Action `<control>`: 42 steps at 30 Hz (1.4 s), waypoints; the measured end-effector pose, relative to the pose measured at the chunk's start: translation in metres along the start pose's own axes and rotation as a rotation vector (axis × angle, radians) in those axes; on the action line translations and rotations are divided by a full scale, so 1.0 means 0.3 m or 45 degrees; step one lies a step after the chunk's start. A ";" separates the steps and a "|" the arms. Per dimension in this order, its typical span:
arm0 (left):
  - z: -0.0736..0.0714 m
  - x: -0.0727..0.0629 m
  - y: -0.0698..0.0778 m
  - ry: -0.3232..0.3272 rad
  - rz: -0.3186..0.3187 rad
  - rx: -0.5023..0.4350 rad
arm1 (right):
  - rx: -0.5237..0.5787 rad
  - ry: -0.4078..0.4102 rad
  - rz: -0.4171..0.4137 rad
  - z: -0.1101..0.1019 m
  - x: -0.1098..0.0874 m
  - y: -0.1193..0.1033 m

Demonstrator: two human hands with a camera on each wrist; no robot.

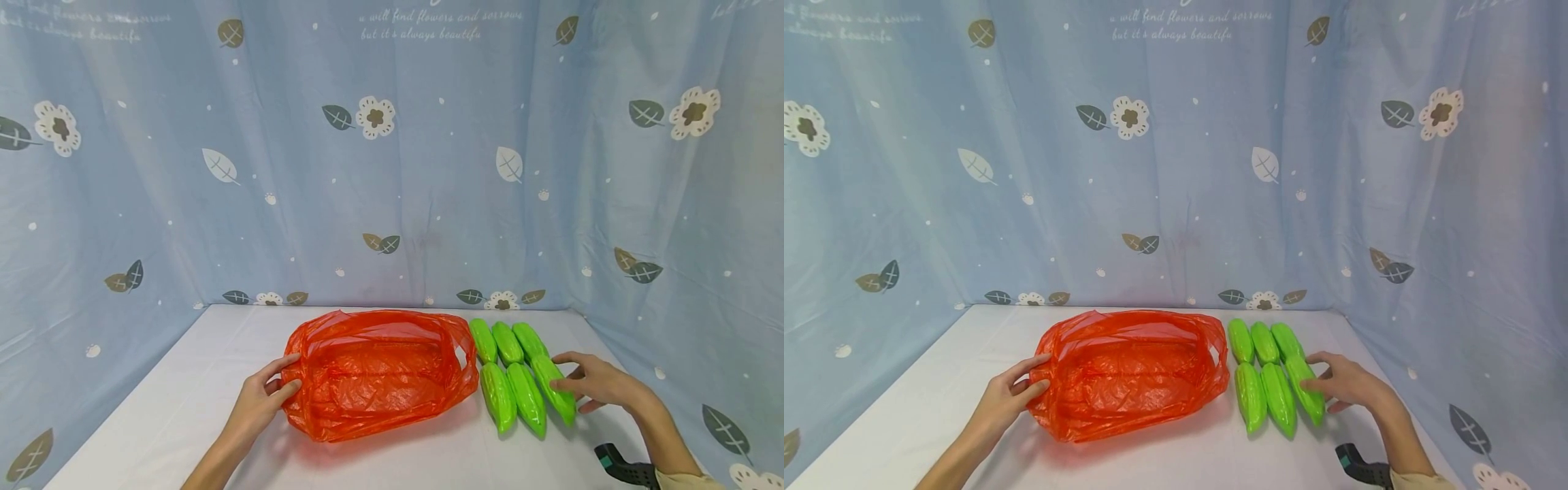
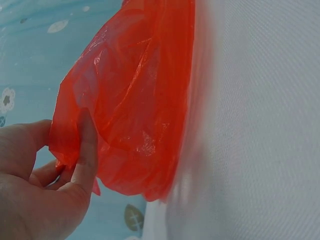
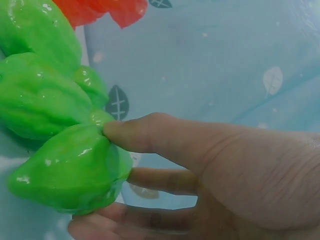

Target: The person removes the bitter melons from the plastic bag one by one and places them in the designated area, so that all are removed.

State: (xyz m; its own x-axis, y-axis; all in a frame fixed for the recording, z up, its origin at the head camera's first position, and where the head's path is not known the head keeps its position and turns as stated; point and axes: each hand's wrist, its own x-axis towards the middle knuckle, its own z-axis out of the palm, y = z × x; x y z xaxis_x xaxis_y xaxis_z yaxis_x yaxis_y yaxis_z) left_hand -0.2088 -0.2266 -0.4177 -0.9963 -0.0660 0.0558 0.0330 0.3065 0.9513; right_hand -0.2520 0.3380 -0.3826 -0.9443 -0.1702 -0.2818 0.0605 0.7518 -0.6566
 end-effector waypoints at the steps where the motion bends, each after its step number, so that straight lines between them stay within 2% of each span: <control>1: 0.000 -0.001 0.000 0.000 0.000 0.000 | -0.006 -0.006 0.005 0.000 0.000 0.001; 15: 0.001 0.003 -0.001 -0.001 -0.006 0.013 | 0.014 -0.074 0.051 0.002 -0.018 -0.002; 25: 0.002 0.005 -0.006 0.000 -0.009 0.014 | 0.002 -0.109 0.128 0.016 -0.008 0.013; 42: -0.004 0.004 0.001 -0.007 -0.011 -0.020 | -0.040 -0.110 0.154 0.024 0.007 0.026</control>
State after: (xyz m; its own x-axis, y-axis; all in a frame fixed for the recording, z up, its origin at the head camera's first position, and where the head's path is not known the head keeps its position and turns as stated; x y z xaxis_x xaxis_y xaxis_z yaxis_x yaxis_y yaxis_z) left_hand -0.2100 -0.2276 -0.4169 -0.9970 -0.0632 0.0457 0.0254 0.2909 0.9564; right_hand -0.2513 0.3390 -0.3933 -0.8994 -0.1303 -0.4172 0.1605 0.7894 -0.5925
